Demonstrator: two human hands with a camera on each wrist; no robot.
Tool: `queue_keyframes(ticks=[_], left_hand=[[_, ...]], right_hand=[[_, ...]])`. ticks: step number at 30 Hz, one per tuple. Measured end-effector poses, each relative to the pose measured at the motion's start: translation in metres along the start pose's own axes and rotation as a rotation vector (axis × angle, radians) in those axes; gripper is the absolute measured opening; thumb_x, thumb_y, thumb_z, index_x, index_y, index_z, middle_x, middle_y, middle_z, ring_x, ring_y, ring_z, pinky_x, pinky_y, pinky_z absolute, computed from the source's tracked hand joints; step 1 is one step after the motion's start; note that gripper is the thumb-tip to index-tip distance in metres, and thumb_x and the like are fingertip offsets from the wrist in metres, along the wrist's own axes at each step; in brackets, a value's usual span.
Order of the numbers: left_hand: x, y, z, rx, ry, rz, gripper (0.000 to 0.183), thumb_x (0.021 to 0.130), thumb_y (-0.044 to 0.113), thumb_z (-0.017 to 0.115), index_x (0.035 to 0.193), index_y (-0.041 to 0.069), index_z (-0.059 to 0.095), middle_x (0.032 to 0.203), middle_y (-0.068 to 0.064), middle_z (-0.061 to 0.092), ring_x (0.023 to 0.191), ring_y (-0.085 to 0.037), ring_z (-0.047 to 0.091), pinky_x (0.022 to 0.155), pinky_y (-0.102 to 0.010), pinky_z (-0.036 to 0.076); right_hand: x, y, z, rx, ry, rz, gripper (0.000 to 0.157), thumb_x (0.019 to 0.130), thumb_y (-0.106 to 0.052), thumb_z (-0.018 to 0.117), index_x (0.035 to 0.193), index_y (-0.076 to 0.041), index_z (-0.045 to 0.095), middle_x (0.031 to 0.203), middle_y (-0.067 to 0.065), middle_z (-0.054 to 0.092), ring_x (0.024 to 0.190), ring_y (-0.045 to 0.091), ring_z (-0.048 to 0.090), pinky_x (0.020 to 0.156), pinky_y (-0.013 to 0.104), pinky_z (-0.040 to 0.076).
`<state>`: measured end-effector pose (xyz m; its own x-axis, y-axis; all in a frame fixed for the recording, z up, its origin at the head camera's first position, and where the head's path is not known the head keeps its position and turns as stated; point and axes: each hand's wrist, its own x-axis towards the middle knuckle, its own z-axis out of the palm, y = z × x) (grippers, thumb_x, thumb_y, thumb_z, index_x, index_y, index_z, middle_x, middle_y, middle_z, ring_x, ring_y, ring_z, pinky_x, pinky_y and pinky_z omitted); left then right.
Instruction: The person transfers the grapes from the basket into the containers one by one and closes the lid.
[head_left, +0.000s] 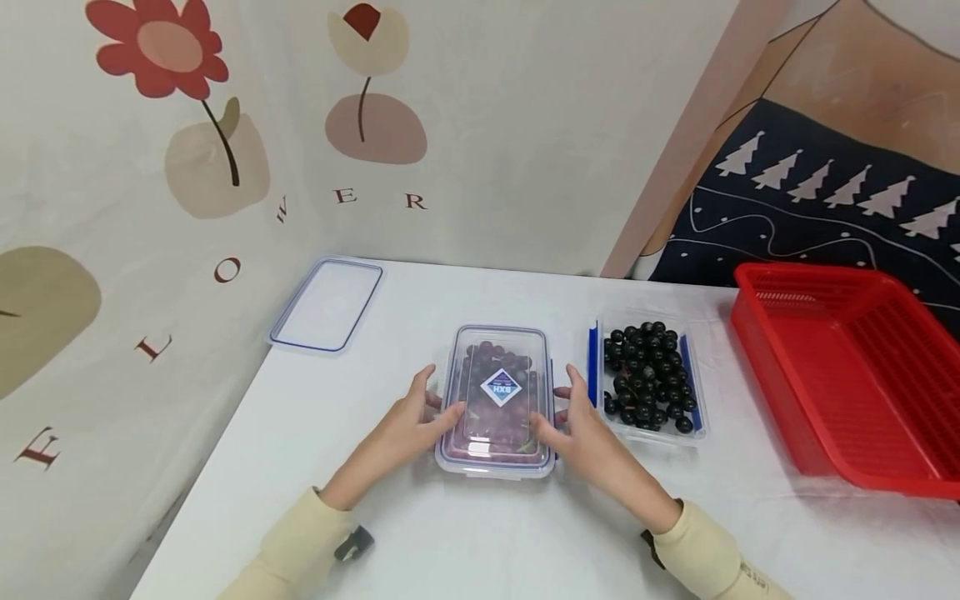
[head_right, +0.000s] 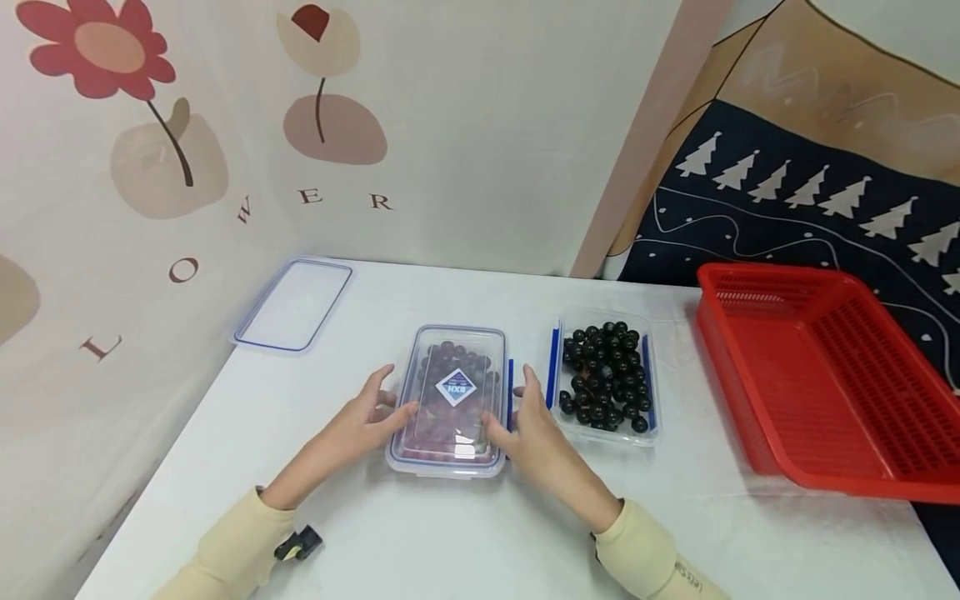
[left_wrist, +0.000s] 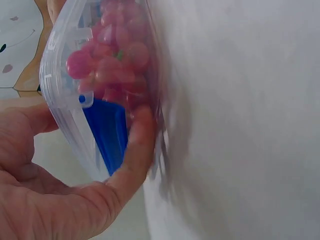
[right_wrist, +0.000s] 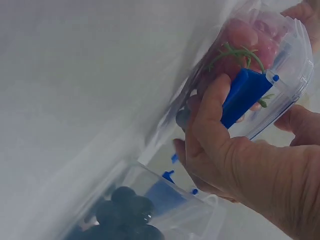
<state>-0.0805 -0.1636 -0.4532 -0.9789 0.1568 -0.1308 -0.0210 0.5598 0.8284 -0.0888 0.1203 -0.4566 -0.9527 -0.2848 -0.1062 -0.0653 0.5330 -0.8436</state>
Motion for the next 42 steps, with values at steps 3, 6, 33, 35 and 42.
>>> queue_keyframes(ticks=[3, 6, 33, 35, 42], left_hand=[[0.000, -0.001, 0.000, -0.038, -0.010, -0.037, 0.093, 0.106, 0.036, 0.070, 0.167, -0.013, 0.018, 0.118, -0.023, 0.068, 0.094, -0.038, 0.074, 0.082, -0.053, 0.061], [0.000, -0.003, 0.001, -0.081, 0.013, -0.024, 0.086, 0.106, 0.034, 0.072, 0.164, -0.013, 0.030, 0.115, -0.022, 0.070, 0.088, -0.035, 0.074, 0.068, -0.046, 0.063], [0.004, -0.014, -0.018, 0.197, 0.135, 0.107, 0.091, 0.105, 0.048, 0.073, 0.172, 0.005, 0.030, 0.141, -0.016, 0.063, 0.114, -0.030, 0.065, 0.087, -0.045, 0.059], [0.007, -0.018, -0.027, 0.194, 0.169, 0.118, 0.087, 0.106, 0.047, 0.071, 0.171, 0.004, 0.032, 0.147, -0.020, 0.059, 0.123, -0.036, 0.064, 0.094, -0.052, 0.058], [0.018, -0.033, -0.063, 0.159, 0.289, 0.128, 0.081, 0.109, 0.046, 0.066, 0.169, 0.003, 0.034, 0.157, -0.026, 0.049, 0.139, -0.044, 0.053, 0.106, -0.061, 0.052]], right_hand=[[0.002, 0.001, -0.002, 0.003, 0.006, 0.017, 0.100, 0.107, -0.031, 0.073, 0.170, 0.008, 0.006, 0.153, 0.031, 0.048, 0.123, 0.039, 0.063, 0.101, 0.054, 0.057], [0.003, 0.002, -0.001, -0.013, 0.014, -0.013, 0.091, 0.106, -0.030, 0.074, 0.167, 0.011, 0.020, 0.137, 0.024, 0.055, 0.114, 0.033, 0.063, 0.091, 0.046, 0.060], [0.001, 0.017, -0.007, -0.084, -0.086, -0.184, 0.095, 0.103, -0.040, 0.079, 0.176, -0.017, 0.022, 0.154, 0.017, 0.050, 0.102, 0.017, 0.062, 0.081, 0.031, 0.059], [0.001, 0.019, -0.007, -0.072, -0.096, -0.188, 0.095, 0.104, -0.040, 0.078, 0.176, -0.017, 0.021, 0.155, 0.017, 0.049, 0.104, 0.018, 0.062, 0.082, 0.031, 0.059], [0.002, 0.017, -0.010, -0.025, -0.129, -0.199, 0.092, 0.106, -0.035, 0.076, 0.177, -0.018, 0.019, 0.159, 0.020, 0.046, 0.110, 0.019, 0.064, 0.087, 0.033, 0.059]])
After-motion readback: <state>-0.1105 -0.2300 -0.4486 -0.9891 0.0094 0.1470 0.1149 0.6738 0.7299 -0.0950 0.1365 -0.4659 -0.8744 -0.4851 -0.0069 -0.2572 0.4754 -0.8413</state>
